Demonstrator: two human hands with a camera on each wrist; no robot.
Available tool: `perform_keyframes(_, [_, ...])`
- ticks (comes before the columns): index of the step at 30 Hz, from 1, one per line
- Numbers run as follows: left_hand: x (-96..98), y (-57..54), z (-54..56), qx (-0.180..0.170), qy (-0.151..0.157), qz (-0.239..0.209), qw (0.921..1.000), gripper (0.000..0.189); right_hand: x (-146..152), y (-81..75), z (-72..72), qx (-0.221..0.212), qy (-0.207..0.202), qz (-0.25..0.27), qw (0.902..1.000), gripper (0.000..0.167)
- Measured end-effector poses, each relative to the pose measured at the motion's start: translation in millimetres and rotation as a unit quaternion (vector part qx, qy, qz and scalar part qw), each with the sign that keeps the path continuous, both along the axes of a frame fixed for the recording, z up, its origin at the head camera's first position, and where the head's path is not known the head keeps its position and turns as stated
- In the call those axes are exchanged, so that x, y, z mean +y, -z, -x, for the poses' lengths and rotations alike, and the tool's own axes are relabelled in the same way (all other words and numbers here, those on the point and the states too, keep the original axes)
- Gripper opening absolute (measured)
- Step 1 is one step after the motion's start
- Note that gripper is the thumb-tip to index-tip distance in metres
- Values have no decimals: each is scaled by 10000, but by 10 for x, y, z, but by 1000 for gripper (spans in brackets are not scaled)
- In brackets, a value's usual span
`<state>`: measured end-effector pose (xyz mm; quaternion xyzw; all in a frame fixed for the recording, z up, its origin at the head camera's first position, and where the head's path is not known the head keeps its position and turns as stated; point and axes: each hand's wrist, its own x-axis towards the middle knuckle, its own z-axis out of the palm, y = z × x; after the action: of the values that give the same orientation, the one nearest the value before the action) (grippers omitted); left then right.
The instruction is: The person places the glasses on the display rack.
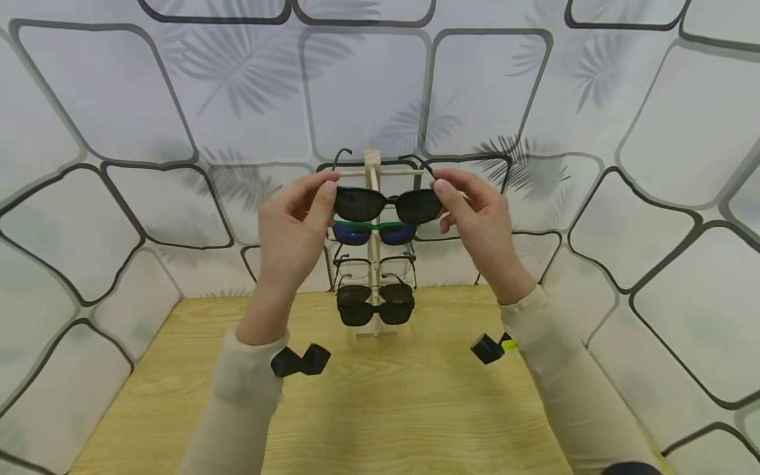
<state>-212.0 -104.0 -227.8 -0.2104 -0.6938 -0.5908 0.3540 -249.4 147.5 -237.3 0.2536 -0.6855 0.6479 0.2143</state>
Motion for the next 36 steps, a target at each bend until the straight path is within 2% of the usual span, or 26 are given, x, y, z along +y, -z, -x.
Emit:
perform_keyframes(9, [-77,-16,154,-125,-312,-112,9994,22,-102,-43,126,-116,9,-197,9997,35])
perform_keyframes(17, [-126,-43,286,-330,-454,22,9984,24,-177,-64,242,-356,91,-230,9991,38])
perform_keyframes(26, [-154,-47,415,-790,-513,135,9955,27,-208,-53,351,-479,209,-345,9980,43])
perform_keyframes(36, [-164,-22,516,-772,-476,25,9959,24,-230,-25,440,-654,231,-307,9971,43])
